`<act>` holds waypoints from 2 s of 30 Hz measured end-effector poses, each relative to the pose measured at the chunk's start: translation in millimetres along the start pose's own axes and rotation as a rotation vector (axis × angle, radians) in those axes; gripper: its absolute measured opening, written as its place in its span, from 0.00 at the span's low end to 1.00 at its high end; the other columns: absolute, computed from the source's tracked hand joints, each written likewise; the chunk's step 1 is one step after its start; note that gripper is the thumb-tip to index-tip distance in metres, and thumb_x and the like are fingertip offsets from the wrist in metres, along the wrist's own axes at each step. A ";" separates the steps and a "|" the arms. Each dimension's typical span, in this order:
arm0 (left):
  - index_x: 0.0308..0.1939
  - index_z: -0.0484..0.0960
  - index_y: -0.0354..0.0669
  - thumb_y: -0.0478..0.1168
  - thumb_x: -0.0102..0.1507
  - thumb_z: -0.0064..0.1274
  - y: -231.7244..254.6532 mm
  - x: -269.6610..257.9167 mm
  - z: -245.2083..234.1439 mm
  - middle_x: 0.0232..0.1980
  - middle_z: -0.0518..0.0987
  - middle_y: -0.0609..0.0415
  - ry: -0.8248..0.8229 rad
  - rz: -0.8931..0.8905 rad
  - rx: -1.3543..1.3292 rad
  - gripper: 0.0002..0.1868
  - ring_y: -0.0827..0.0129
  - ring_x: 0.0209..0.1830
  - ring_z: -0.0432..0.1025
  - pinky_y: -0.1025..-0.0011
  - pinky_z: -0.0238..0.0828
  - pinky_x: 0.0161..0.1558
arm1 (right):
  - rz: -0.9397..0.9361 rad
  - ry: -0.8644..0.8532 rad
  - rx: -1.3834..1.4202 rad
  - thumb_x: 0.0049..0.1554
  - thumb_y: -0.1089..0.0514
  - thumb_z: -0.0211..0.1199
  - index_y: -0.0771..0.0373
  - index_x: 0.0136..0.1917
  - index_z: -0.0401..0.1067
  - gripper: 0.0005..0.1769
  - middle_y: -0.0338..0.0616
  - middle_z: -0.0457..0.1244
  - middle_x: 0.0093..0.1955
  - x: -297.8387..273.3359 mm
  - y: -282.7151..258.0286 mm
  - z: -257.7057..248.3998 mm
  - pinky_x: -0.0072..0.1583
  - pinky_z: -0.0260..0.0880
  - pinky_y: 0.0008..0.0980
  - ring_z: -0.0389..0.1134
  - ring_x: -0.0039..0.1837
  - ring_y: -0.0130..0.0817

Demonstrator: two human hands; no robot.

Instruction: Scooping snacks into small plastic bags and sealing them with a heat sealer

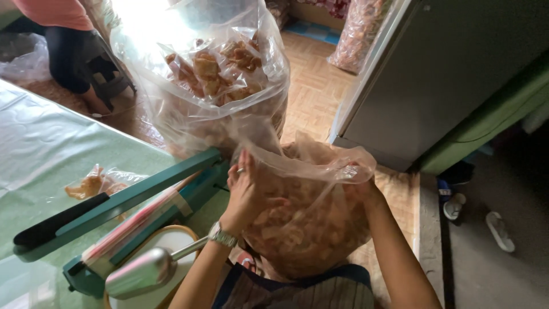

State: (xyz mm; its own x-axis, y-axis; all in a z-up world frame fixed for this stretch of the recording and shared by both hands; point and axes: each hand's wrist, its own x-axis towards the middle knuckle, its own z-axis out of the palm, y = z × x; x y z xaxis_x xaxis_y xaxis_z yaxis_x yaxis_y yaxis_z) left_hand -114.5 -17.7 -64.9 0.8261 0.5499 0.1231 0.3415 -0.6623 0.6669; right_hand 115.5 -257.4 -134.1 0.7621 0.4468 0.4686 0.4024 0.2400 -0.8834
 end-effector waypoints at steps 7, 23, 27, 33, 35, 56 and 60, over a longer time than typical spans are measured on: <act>0.66 0.56 0.34 0.71 0.28 0.69 16.8 25.2 16.2 0.65 0.65 0.40 0.003 0.298 0.178 0.73 0.49 0.69 0.52 0.53 0.42 0.67 | -0.191 -0.003 -0.304 0.56 0.46 0.54 0.56 0.53 0.65 0.16 0.39 0.60 0.60 14.0 -81.8 22.3 0.61 0.60 0.35 0.60 0.60 0.38; 0.57 0.78 0.47 0.71 0.53 0.48 32.0 2.4 -52.9 0.72 0.63 0.46 0.394 0.854 0.449 0.40 0.41 0.76 0.43 0.46 0.35 0.72 | -0.593 0.036 -0.996 0.55 0.53 0.62 0.57 0.41 0.74 0.07 0.37 0.67 0.51 -27.4 -90.1 -4.6 0.55 0.67 0.35 0.67 0.51 0.39; 0.51 0.81 0.48 0.59 0.47 0.59 -21.5 5.5 -32.1 0.48 0.79 0.47 0.216 0.906 0.655 0.32 0.42 0.73 0.53 0.46 0.32 0.75 | -0.517 0.013 -1.289 0.49 0.53 0.64 0.49 0.40 0.72 0.04 0.27 0.64 0.45 -62.2 -22.0 -62.9 0.50 0.69 0.31 0.68 0.47 0.31; 0.54 0.74 0.64 0.71 0.49 0.49 -84.4 -40.0 2.9 0.33 0.82 0.56 -0.135 0.578 0.539 0.33 0.50 0.49 0.73 0.37 0.47 0.63 | -0.236 -0.286 -1.499 0.51 0.46 0.56 0.44 0.47 0.75 0.12 0.40 0.64 0.56 -108.1 -24.2 -43.0 0.53 0.69 0.36 0.67 0.57 0.42; 0.65 0.68 0.51 0.43 0.56 0.58 -66.2 -48.8 -32.0 0.41 0.84 0.51 -0.576 0.410 0.136 0.32 0.65 0.36 0.79 0.66 0.71 0.36 | 0.227 -0.578 -1.246 0.50 0.64 0.59 0.52 0.71 0.58 0.36 0.33 0.53 0.70 -102.9 -67.1 -30.9 0.58 0.67 0.41 0.59 0.63 0.41; 0.75 0.49 0.62 0.60 0.49 0.61 -23.9 82.3 5.6 0.77 0.42 0.41 -0.085 0.107 0.257 0.54 0.30 0.70 0.50 0.35 0.70 0.47 | -0.079 -0.361 -1.399 0.48 0.40 0.63 0.53 0.66 0.66 0.35 0.45 0.60 0.67 -40.2 -7.7 -14.3 0.66 0.63 0.44 0.56 0.73 0.44; 0.50 0.79 0.54 0.61 0.52 0.62 -49.8 111.2 61.0 0.58 0.66 0.47 0.082 0.191 0.486 0.28 0.40 0.49 0.70 0.51 0.77 0.24 | 0.106 -0.418 -1.298 0.53 0.42 0.59 0.53 0.61 0.70 0.25 0.43 0.65 0.58 -48.1 -11.9 -30.9 0.60 0.67 0.49 0.62 0.67 0.46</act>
State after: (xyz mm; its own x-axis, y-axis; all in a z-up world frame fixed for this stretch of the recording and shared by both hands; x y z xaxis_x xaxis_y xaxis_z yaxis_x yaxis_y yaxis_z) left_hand -12.3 45.4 -129.3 0.8629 0.4216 0.2788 0.3730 -0.9034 0.2115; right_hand 89.7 -308.4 -146.2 0.7034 0.6925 0.1603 0.7107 -0.6816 -0.1740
